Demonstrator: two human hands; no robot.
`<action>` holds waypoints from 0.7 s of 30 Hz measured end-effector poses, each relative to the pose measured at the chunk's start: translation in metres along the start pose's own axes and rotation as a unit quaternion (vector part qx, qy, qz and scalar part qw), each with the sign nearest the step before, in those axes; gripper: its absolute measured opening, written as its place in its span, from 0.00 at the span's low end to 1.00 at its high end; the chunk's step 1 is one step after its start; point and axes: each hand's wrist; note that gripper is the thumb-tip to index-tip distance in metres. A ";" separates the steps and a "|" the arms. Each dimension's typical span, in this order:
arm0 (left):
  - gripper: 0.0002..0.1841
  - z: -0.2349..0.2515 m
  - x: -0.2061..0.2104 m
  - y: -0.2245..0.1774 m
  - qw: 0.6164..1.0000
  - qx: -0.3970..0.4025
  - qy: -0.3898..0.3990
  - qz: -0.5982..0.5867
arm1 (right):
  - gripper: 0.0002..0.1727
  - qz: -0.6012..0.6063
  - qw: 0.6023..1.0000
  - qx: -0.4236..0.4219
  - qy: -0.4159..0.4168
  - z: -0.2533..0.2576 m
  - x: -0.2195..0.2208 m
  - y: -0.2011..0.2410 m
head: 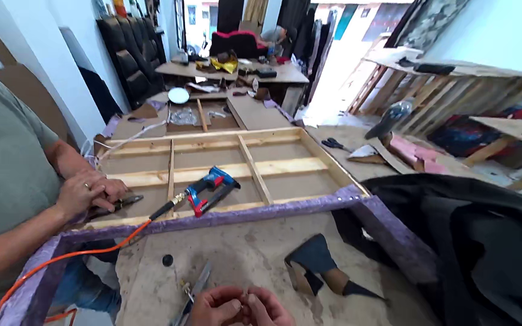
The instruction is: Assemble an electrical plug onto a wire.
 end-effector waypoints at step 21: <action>0.12 0.000 -0.011 -0.021 0.986 0.152 0.066 0.003 | 0.08 0.190 0.978 0.034 0.077 -0.014 -0.007 0.032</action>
Point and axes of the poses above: each hand's wrist, its own z-axis towards the middle knuckle, its own x-axis out of the palm, y = z × x, and after that the axes turned 5 degrees about y, right-handed
